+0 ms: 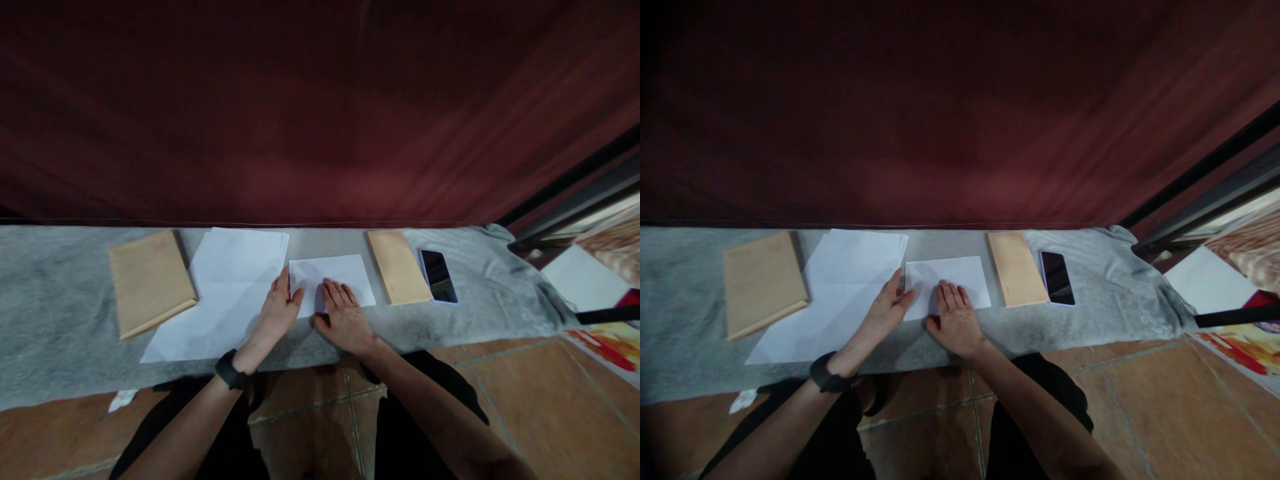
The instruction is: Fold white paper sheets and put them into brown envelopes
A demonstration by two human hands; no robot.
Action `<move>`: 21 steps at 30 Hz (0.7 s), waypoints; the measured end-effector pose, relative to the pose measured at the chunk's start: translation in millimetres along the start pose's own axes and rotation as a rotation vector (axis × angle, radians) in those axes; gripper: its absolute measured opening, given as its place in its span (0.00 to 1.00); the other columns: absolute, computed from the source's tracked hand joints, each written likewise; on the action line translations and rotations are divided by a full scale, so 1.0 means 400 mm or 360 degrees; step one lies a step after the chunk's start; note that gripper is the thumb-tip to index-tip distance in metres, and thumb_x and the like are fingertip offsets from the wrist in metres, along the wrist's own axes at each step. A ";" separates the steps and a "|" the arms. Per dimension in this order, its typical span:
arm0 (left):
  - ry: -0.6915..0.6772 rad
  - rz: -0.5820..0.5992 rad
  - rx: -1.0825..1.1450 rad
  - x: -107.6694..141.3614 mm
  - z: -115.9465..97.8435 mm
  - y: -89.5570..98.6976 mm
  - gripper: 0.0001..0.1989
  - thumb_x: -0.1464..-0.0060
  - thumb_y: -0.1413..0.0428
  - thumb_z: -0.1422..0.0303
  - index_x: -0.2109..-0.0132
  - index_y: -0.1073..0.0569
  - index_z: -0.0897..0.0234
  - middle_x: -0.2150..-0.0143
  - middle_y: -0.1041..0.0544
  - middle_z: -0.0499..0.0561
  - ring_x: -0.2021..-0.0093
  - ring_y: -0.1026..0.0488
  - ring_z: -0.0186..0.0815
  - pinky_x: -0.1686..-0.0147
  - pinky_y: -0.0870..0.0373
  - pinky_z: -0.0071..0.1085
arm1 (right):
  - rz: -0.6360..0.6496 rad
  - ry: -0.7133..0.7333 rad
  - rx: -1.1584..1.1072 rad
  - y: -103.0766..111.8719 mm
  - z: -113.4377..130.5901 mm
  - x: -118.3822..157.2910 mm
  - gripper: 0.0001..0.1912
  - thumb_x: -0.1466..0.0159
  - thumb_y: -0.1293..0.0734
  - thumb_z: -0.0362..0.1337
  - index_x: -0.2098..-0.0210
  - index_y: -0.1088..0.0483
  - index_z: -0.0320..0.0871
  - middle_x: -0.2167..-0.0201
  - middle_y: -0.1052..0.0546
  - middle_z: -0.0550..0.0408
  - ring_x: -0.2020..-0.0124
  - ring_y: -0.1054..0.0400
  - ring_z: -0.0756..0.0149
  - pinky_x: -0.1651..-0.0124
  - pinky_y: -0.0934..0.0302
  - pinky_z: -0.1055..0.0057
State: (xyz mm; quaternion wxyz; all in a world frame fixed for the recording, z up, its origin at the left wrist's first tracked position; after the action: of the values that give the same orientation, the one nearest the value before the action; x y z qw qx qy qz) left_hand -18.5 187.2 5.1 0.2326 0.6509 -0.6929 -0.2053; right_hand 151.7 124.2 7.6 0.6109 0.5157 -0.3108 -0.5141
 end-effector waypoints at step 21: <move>0.0439 0.0518 0.1654 0.025 -0.086 -0.079 0.33 0.45 0.38 0.63 0.34 0.36 0.60 0.43 0.22 0.58 0.49 0.21 0.43 0.51 0.23 0.40 | -0.0801 -0.0641 -0.2219 0.135 -0.136 -0.065 0.35 0.26 0.55 0.57 0.36 0.37 0.40 0.43 0.24 0.43 0.39 0.31 0.55 0.43 0.30 0.54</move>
State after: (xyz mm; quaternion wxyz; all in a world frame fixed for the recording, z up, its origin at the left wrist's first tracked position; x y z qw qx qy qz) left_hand 26.7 175.9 14.9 -0.0016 0.5854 -0.7576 0.2887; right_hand 210.4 162.5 47.9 0.5910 -0.0373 0.1066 -0.7987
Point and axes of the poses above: each hand's wrist, its own x-axis away from the middle knuckle, its own y-axis out of the back of the hand, z = x × y, the point moved 5 cm from there along -x, towards the middle knuckle
